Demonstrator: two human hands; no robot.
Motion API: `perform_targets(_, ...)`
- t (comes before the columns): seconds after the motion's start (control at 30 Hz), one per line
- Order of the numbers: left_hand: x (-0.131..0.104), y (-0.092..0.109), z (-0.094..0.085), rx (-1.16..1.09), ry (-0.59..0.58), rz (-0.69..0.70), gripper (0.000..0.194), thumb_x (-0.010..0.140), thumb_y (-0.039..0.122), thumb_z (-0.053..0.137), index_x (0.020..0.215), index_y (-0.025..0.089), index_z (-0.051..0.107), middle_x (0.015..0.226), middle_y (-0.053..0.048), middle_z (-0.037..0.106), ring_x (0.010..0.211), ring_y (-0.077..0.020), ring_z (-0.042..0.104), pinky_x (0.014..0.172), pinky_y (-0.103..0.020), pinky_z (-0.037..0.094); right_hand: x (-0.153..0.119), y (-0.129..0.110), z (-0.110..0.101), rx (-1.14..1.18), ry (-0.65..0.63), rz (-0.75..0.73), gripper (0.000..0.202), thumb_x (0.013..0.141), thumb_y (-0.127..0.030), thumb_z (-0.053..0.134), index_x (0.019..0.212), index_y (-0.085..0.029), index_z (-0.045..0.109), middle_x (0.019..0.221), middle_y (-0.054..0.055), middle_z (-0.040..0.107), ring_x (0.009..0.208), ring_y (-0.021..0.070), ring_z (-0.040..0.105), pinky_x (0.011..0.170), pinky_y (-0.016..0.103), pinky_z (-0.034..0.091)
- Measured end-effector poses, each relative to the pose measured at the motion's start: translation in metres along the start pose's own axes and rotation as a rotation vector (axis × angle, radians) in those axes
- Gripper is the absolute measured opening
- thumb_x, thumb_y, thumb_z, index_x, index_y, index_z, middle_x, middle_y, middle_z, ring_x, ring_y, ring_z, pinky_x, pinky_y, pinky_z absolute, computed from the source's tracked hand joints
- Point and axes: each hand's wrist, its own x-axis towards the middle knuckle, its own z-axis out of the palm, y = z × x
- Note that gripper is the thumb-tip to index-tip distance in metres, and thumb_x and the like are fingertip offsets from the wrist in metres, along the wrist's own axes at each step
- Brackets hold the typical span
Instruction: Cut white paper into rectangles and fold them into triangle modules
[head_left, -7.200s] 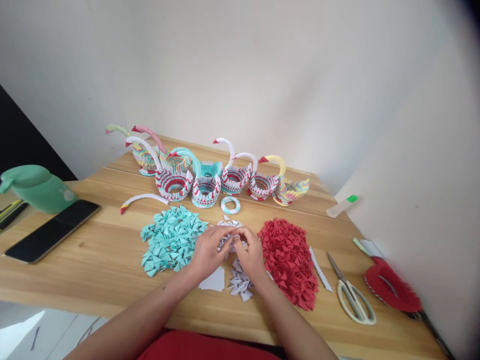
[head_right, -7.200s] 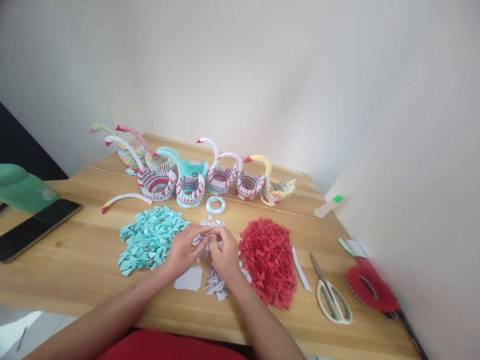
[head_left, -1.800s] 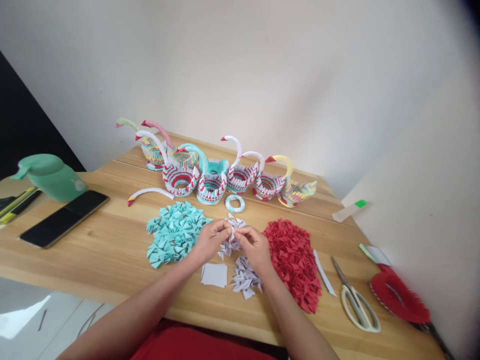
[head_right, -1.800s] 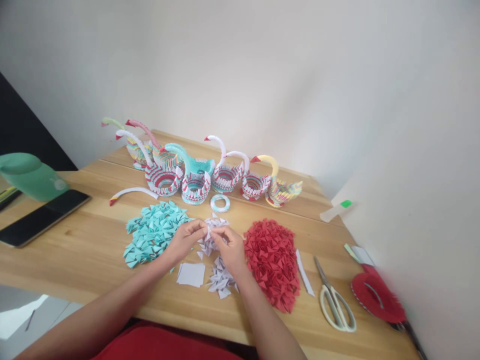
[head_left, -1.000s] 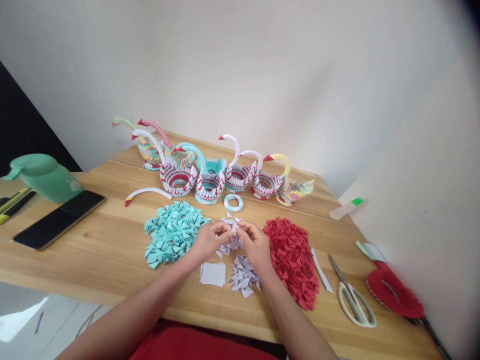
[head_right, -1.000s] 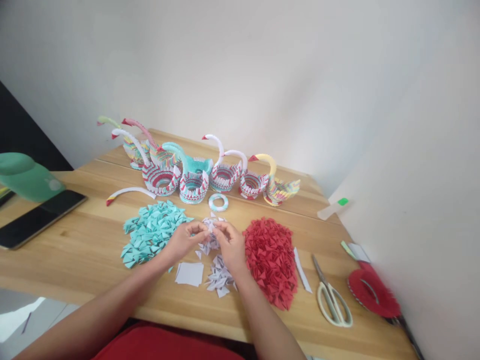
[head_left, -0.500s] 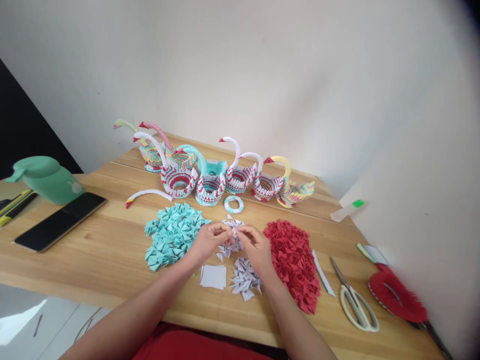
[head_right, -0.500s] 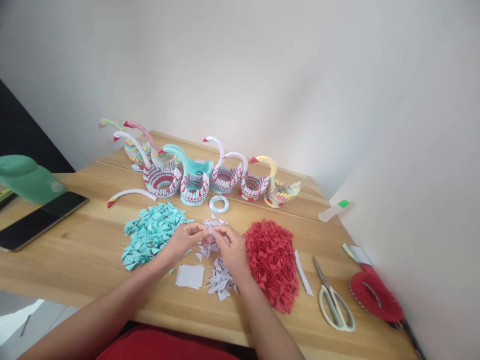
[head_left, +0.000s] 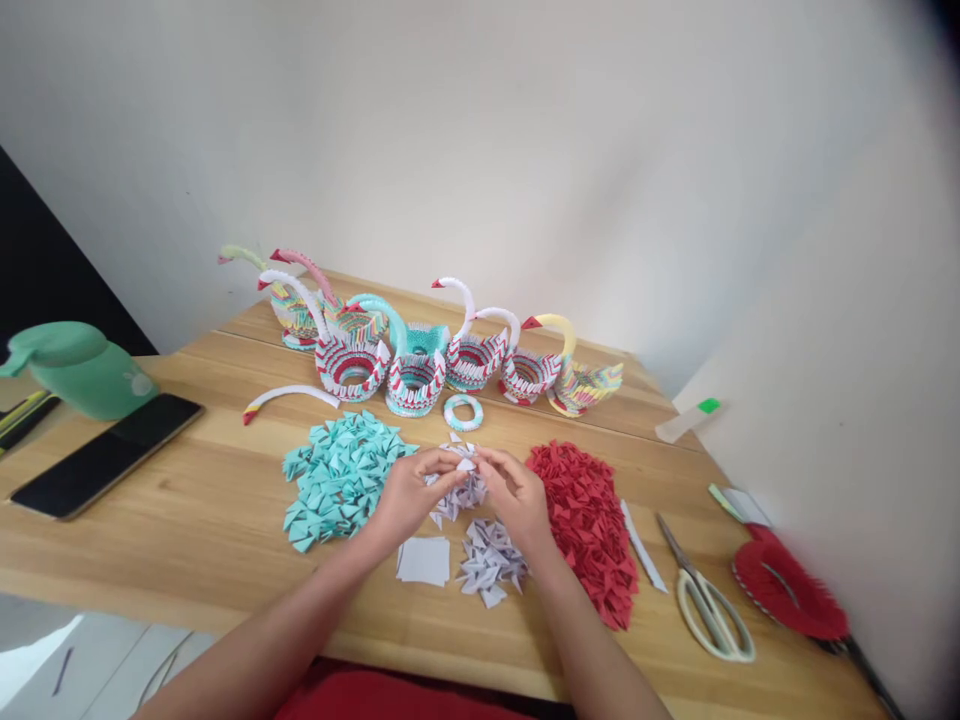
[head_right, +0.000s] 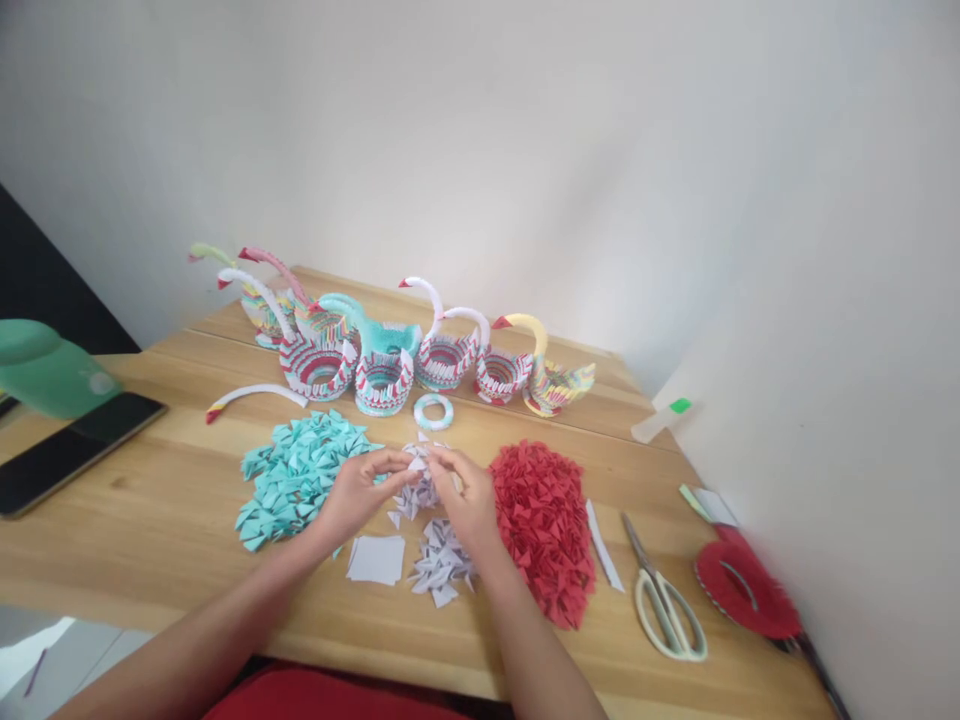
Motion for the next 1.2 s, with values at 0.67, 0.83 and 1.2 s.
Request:
perform_targets(0.67,-0.0045,0.0051,-0.0017,0.421,0.081,0.472,0.028,0.087,0.041,0.062,0.075,0.018,0.072,0.069,-0.003,0.074,0.063,-0.0168,0.066,0.061,-0.024,0.046,-0.0009,-0.0025,-0.0025,0.018,-0.062,-0.073,0.015,0.087,-0.021,0.057,0.076,-0.020,0.066,0.070,-0.001,0.066,0.065,0.0135,0.060,0.063,0.022,0.044)
perform_targets(0.83,-0.0047,0.0045,-0.0020,0.398,0.094,0.465,0.025,0.086,0.040,0.063,0.078,0.018,0.073,0.071,-0.003,0.075,0.065,-0.0174,0.068,0.063,-0.025,0.047,-0.0017,-0.0017,-0.0041,-0.033,-0.115,-0.127,0.018,0.091,-0.023,0.053,0.077,-0.020,0.065,0.070,0.000,0.062,0.066,0.0138,0.058,0.063,0.023,0.043)
perform_targets(1.2,-0.0047,0.0029,-0.0033,0.473,0.087,0.592,0.023,0.091,0.033,0.059,0.080,0.019,0.072,0.069,-0.002,0.073,0.063,-0.0157,0.064,0.063,-0.027,0.045,-0.0014,0.0003,-0.0055,-0.089,-0.122,-0.214,0.015,0.093,-0.022,0.054,0.087,-0.021,0.068,0.077,0.002,0.064,0.074,0.0167,0.060,0.069,0.028,0.045)
